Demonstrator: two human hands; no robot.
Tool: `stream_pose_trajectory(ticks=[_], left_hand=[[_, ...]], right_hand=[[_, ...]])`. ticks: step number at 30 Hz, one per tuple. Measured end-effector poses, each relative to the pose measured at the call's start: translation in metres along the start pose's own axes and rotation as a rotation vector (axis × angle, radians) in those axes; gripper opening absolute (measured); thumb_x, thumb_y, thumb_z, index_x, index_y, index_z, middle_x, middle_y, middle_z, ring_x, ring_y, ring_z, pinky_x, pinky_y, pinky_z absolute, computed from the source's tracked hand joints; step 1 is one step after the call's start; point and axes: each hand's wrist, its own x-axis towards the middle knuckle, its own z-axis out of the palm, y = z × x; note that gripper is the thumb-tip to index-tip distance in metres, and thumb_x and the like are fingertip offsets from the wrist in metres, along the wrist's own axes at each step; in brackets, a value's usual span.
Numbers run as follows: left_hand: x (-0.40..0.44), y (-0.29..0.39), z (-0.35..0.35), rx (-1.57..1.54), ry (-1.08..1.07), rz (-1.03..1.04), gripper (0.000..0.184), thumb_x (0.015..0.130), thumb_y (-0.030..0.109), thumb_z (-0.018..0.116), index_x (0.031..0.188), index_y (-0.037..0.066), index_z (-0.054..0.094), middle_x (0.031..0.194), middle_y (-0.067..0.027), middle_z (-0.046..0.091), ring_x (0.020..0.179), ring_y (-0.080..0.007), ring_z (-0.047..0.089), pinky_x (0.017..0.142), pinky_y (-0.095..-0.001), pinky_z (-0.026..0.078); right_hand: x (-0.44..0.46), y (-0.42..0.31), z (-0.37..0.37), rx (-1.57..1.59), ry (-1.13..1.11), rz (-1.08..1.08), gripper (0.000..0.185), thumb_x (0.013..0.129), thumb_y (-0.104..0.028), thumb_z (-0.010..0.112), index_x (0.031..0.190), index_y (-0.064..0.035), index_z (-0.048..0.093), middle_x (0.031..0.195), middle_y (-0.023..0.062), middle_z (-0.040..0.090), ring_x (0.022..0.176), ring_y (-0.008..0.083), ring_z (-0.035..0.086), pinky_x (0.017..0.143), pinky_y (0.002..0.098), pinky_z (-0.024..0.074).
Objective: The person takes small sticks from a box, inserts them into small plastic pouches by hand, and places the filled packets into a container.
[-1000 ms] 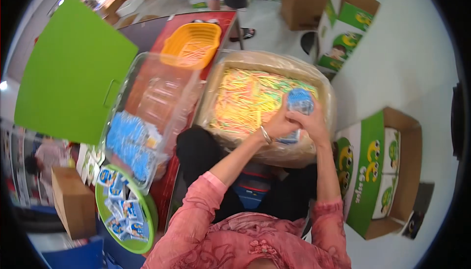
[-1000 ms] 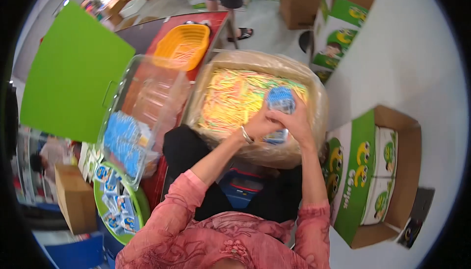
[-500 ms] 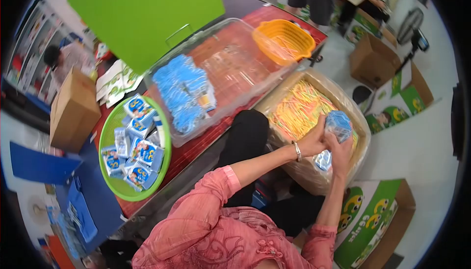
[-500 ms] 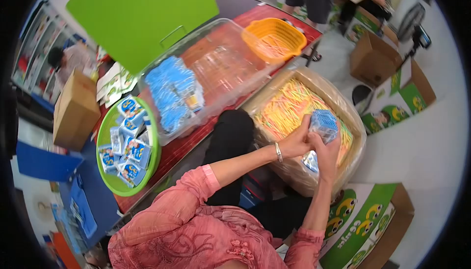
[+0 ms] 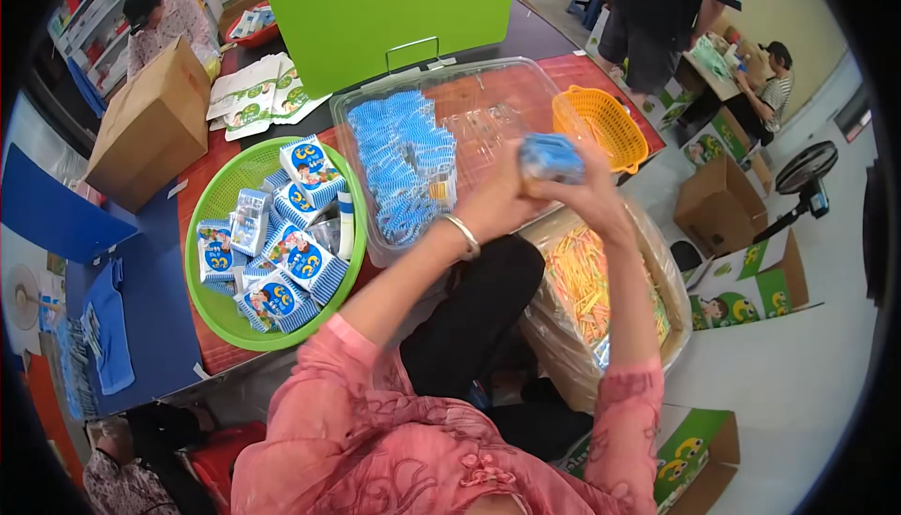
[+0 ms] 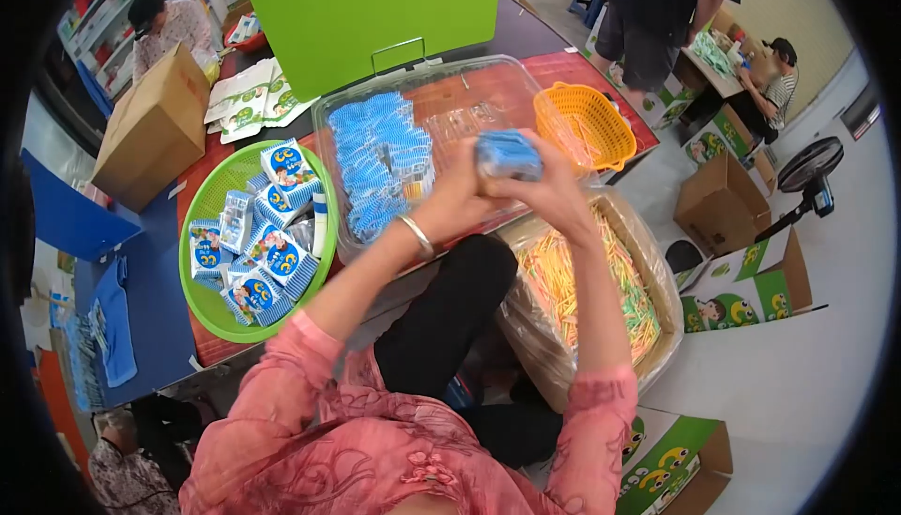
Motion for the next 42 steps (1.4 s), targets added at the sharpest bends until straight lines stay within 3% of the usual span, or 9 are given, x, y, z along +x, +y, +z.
stream_pose_trajectory(ticks=[5,11,16,26,27,28,33,39,42], left_hand=[[0.014,-0.041,-0.112,0.91,-0.447,-0.139,0.066,0.077,0.023,0.077,0.134,0.011,0.047,0.131,-0.0146,0.055,0.124,-0.0364,0.048,0.101,-0.0495,0.043],[0.045,-0.13,-0.106,0.906,-0.337,0.082,0.049,0.083,0.026,0.068,0.13,0.024,0.056,0.134,-0.0066,0.055,0.125,-0.0318,0.048,0.094,-0.058,0.043],[0.054,-0.158,-0.108,0.992,-0.684,-0.099,0.029,0.083,0.029,0.066,0.112,0.025,0.067,0.123,-0.0028,0.062,0.118,-0.0299,0.052,0.088,-0.0556,0.044],[0.02,-0.161,-0.123,0.882,-0.452,-0.052,0.014,0.087,0.028,0.062,0.098,0.021,0.069,0.102,-0.0037,0.064,0.104,-0.031,0.054,0.082,-0.0531,0.043],[0.019,-0.156,-0.121,0.901,-0.437,-0.048,0.014,0.088,0.028,0.062,0.097,0.021,0.069,0.103,-0.0037,0.064,0.105,-0.0308,0.053,0.083,-0.053,0.043],[0.021,-0.152,-0.119,0.915,-0.42,-0.047,0.014,0.088,0.028,0.061,0.097,0.021,0.069,0.104,-0.0036,0.063,0.106,-0.0307,0.053,0.083,-0.0528,0.043],[0.031,-0.155,-0.135,0.659,-0.566,-0.175,0.026,0.095,0.032,0.056,0.116,0.02,0.066,0.117,-0.0092,0.062,0.112,-0.0354,0.052,0.093,-0.0498,0.042],[0.011,-0.167,-0.151,0.618,-0.65,0.055,0.055,0.087,0.048,0.065,0.131,0.016,0.054,0.125,-0.0141,0.056,0.118,-0.0362,0.05,0.098,-0.0466,0.04],[0.005,-0.125,-0.148,0.803,-0.674,0.008,0.073,0.076,0.057,0.073,0.134,0.019,0.051,0.13,-0.0125,0.051,0.122,-0.0362,0.047,0.098,-0.0522,0.038]], right_hand=[[0.056,0.073,0.041,0.133,-0.22,0.049,0.059,0.065,-0.008,0.084,0.12,-0.0032,0.061,0.105,0.0049,0.067,0.096,0.0151,0.063,0.088,0.0318,0.0493],[0.085,0.111,0.085,-0.211,-0.382,-0.106,0.071,0.06,-0.011,0.083,0.126,-0.0038,0.058,0.113,0.0119,0.067,0.106,0.0244,0.062,0.095,0.0361,0.0482],[0.088,0.124,0.111,-0.123,-0.436,-0.056,0.079,0.058,-0.01,0.084,0.13,-0.003,0.054,0.115,0.0169,0.067,0.109,0.0285,0.062,0.095,0.039,0.0481],[0.084,0.122,0.137,-0.363,-0.456,-0.099,0.083,0.06,-0.01,0.082,0.134,-0.0009,0.044,0.104,0.0252,0.065,0.104,0.0431,0.061,0.089,0.0462,0.0489],[0.082,0.119,0.14,-0.419,-0.329,-0.306,0.081,0.062,-0.014,0.083,0.131,0.0004,0.043,0.099,0.0259,0.065,0.1,0.0434,0.063,0.086,0.048,0.0512],[0.08,0.118,0.139,-0.549,-0.317,-0.165,0.082,0.062,-0.015,0.083,0.132,-0.001,0.043,0.105,0.0259,0.064,0.102,0.0436,0.063,0.087,0.0482,0.0515],[0.08,0.083,0.126,-0.686,-0.429,0.264,0.075,0.064,-0.019,0.085,0.126,-0.0028,0.045,0.107,0.0236,0.064,0.097,0.0425,0.066,0.084,0.0493,0.0541],[0.083,0.137,0.156,-0.744,-0.352,-0.273,0.067,0.063,-0.013,0.083,0.115,0.001,0.043,0.096,0.0257,0.064,0.096,0.0451,0.064,0.078,0.0509,0.0545],[0.083,0.139,0.162,-0.677,-0.276,-0.142,0.07,0.06,-0.008,0.083,0.116,0.0023,0.043,0.096,0.0281,0.063,0.093,0.0473,0.064,0.076,0.0507,0.0547]])
